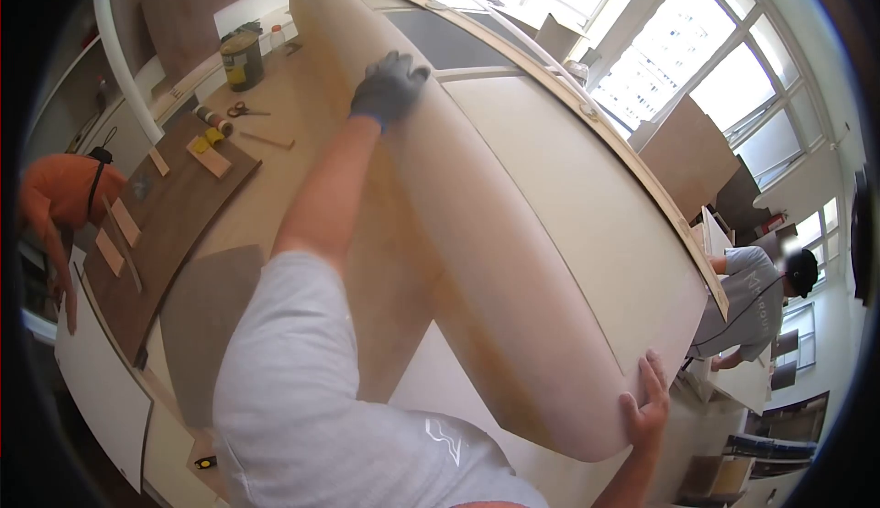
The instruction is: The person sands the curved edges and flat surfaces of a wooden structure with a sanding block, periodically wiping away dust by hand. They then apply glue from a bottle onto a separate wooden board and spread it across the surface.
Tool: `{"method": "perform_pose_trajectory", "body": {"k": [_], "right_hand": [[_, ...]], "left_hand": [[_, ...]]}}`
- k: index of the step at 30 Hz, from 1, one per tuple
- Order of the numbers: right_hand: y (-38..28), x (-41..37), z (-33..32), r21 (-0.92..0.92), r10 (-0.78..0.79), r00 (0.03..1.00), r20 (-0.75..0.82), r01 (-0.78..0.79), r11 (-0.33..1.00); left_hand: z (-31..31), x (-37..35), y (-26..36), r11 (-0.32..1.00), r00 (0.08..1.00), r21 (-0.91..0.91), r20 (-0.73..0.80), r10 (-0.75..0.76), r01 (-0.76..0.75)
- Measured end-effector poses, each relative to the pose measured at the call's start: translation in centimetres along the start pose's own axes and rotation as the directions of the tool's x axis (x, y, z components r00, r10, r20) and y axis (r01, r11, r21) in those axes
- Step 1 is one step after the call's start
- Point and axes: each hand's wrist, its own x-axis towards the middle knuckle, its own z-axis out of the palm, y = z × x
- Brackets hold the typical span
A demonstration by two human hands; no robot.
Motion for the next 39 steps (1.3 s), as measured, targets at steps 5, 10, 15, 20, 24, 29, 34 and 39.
{"method": "perform_pose_trajectory", "body": {"k": [5, 10, 15, 20, 24, 29, 34, 39], "right_hand": [[-0.1, 0.3, 0.2, -0.003, 0.005, 1.0, 0.002, -0.005, 1.0], [-0.1, 0.4, 0.0, -0.025, -0.005, 1.0, -0.005, 0.004, 1.0], [0.4, 0.2, 0.4, -0.018, 0.017, 0.999, -0.037, -0.017, 1.0], [-0.1, 0.1, 0.2, -0.016, 0.017, 1.0, -0.006, -0.017, 1.0], [0.0, 0.1, 0.0, 0.001, 0.027, 0.999, -0.018, -0.027, 1.0], [0.2, -0.2, 0.3, -0.008, 0.058, 0.998, -0.009, -0.058, 0.998], [0.1, 0.3, 0.3, -0.008, 0.044, 0.999, -0.027, -0.044, 0.999], [-0.1, 0.3, 0.2, -0.002, 0.044, 0.999, -0.023, -0.044, 0.999]], "left_hand": [[1.9, -3.8, -0.6, 0.987, 0.975, 0.05, -0.155, 0.159, -0.152], [1.2, 1.6, -1.5, 0.998, 0.999, 0.067, -0.048, 0.007, -0.004], [0.4, -5.1, 1.8, 0.976, 0.974, -0.006, -0.071, 0.215, -0.216], [1.0, -0.6, -3.0, 0.916, 0.918, 0.079, -0.025, 0.397, -0.394], [-0.8, 2.3, -0.9, 0.94, 0.936, 0.209, 0.283, 0.207, -0.271], [-1.6, -1.7, -0.7, 0.827, 0.827, 0.013, 0.013, 0.563, -0.563], [-3.6, -4.6, 2.9, 0.856, 0.841, 0.061, 0.236, 0.487, -0.513], [-2.6, -0.7, -1.8, 0.801, 0.788, -0.073, 0.145, 0.598, -0.594]]}}
